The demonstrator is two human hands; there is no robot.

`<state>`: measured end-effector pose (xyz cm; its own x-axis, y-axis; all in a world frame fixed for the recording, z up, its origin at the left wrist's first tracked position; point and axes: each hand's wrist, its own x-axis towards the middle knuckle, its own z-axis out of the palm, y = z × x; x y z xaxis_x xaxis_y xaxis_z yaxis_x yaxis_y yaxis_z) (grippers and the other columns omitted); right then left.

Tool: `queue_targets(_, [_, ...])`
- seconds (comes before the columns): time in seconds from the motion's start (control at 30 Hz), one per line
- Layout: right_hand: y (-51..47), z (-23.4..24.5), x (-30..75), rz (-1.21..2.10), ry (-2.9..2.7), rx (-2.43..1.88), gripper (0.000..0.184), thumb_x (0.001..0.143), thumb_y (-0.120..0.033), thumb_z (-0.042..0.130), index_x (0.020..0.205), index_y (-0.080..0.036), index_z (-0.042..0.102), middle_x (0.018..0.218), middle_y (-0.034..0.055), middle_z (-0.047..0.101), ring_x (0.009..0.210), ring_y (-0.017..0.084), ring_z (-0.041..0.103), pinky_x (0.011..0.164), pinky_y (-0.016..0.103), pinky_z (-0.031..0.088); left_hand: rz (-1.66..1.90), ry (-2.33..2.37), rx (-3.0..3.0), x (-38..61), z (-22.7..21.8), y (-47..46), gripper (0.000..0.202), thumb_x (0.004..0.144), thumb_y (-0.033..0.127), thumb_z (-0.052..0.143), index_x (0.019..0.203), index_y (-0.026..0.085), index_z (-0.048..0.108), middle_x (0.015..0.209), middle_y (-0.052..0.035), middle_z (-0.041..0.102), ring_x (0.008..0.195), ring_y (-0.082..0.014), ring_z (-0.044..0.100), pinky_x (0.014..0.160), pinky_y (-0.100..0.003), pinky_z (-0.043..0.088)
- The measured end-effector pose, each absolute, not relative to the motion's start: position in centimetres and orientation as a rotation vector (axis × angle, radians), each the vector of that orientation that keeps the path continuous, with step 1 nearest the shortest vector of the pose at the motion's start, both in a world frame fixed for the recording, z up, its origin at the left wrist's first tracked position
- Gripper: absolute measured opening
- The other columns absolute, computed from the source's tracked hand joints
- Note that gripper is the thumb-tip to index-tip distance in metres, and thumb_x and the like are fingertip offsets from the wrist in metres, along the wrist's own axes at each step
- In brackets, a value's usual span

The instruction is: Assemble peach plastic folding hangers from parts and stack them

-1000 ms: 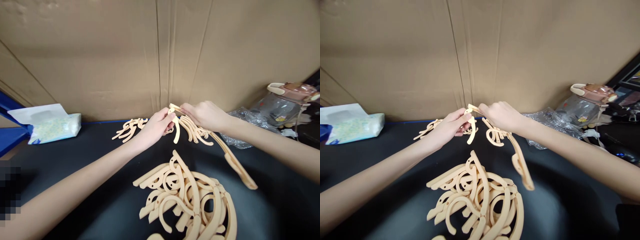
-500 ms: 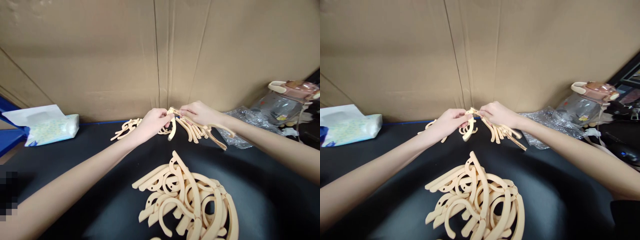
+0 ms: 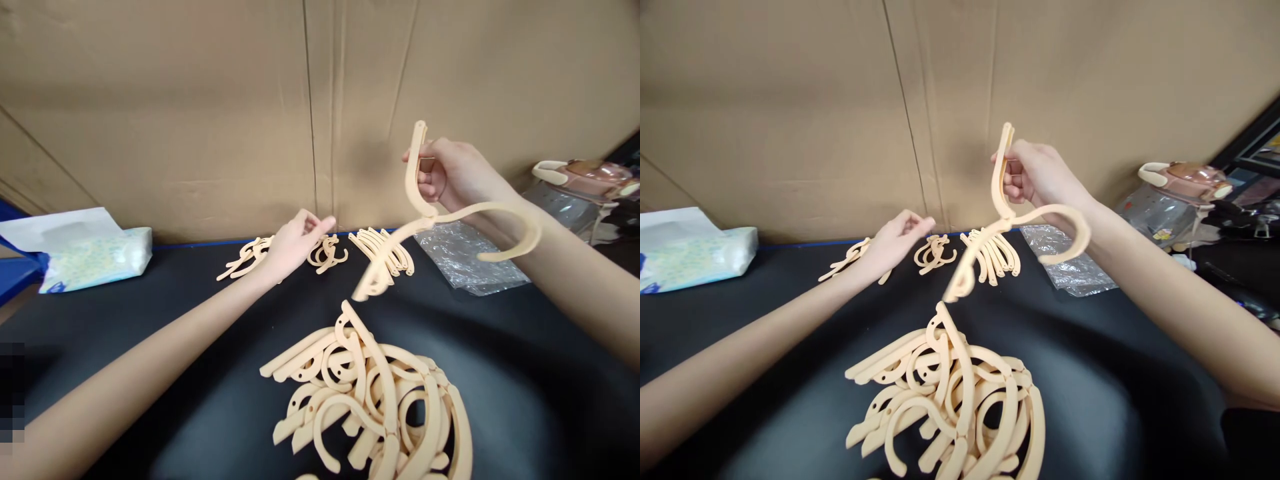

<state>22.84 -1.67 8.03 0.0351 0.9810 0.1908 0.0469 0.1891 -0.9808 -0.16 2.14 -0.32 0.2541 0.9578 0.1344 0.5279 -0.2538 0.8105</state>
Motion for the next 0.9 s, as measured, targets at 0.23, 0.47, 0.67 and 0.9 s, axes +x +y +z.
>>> queue_targets(0.23, [-2.4,5.4,24.1,0.734,-1.633,-1.223,0.021,0.074,-0.024,0.069,0.079,-0.021,0.048,0.081,0.0034,0.069,0.074,0.017,0.066,0.064,0.029,0.049,0.602,0.736,1.164,-0.4,2.0,-0.8,0.028,0.087,0.042,0.062,0.093,0.016,0.070,0.073,-0.0012,0.062,0.049,-0.0042,0.050,0.044,-0.015,0.039])
queue_targets(0.47, [-3.5,4.9,21.5,-0.556,-2.365,-1.570,0.025,0.097,-0.031,0.045,0.110,-0.020,0.063,0.095,0.0059,0.071,0.078,0.022,0.064,0.054,0.029,0.029,0.698,0.900,1.292,0.2,2.2,-0.8,0.018,0.086,0.030,0.064,0.092,0.015,0.072,0.077,-0.0023,0.063,0.046,-0.0025,0.043,0.038,-0.015,0.031])
queue_targets(0.67, [-3.7,4.0,19.6,-0.747,-2.628,-1.528,0.023,0.097,-0.019,0.042,0.106,-0.013,0.061,0.091,0.0084,0.068,0.063,0.018,0.058,0.047,0.028,0.018,0.600,0.788,1.339,0.8,2.4,-1.2,0.034,0.076,0.028,0.074,0.109,0.019,0.070,0.105,-0.0075,0.070,0.055,-0.0031,0.048,0.042,-0.014,0.032])
queue_targets(0.9, [-1.3,4.0,22.2,-0.234,-2.559,-1.432,0.025,0.097,-0.025,0.040,0.094,-0.015,0.063,0.074,0.0061,0.067,0.056,0.016,0.053,0.056,0.028,0.030,0.400,0.877,1.599,0.4,2.5,-2.3,0.029,0.071,0.017,0.070,0.100,0.017,0.071,0.088,-0.0063,0.074,0.067,-0.0129,0.060,0.042,-0.018,0.033])
